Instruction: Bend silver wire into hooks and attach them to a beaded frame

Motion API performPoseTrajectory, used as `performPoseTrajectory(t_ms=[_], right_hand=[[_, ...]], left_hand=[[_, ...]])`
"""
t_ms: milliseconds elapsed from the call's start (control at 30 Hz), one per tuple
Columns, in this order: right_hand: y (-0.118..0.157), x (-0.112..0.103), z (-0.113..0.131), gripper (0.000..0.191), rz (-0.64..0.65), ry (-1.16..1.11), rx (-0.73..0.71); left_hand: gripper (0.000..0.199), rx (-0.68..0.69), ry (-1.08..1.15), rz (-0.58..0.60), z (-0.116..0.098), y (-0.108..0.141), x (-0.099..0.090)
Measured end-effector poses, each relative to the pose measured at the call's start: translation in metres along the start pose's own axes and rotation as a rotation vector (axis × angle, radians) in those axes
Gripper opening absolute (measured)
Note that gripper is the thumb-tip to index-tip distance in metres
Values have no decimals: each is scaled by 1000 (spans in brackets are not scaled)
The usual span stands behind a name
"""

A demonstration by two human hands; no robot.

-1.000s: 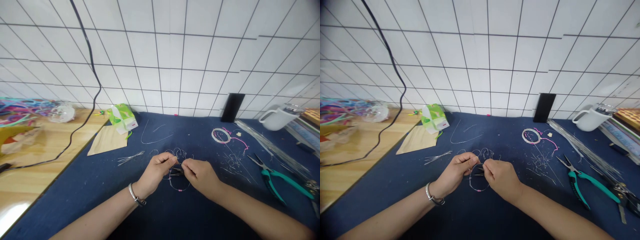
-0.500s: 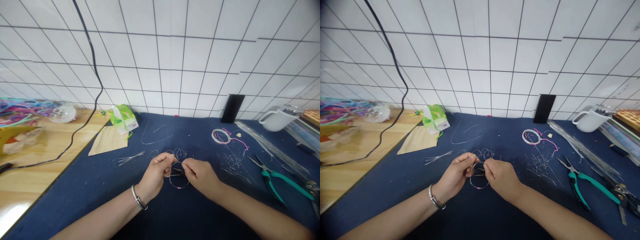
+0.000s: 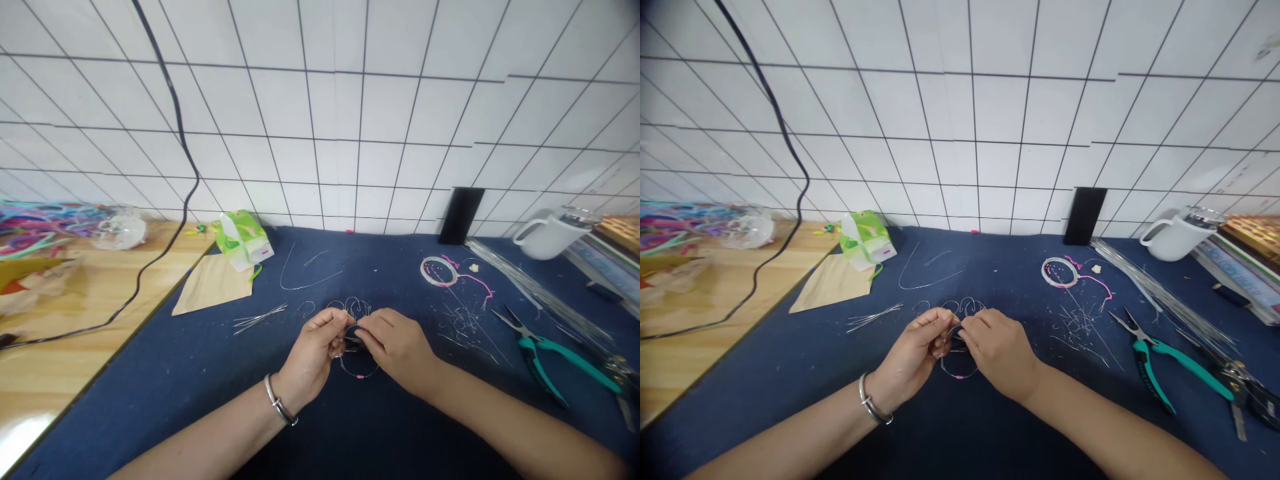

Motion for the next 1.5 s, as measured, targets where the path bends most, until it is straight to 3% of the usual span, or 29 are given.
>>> performPoseTrajectory(t_ms=[300,567,1200,1500], right_hand=[[0,-5,10,12,-37,116,-157],[4,1,14,17,16,192,-239],[6,2,12,17,24,170,-274],[8,4,15,15,46,183,-296]], left_hand=[[18,-52,-5,32,3,2,4],[17,-67,-74,47,1,1,4],[17,274,-414,42,-24,6,9],[17,296,-464,34,-23,7,8]])
Point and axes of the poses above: each hand's wrist, its own y-axis away from the middle knuckle, its own x-axis out of the palm, z = x × y, the point moved 9 cm from there along -y, towards the middle knuckle, and after that the axes turned 12 degrees about -z, right-handed, at the moved point
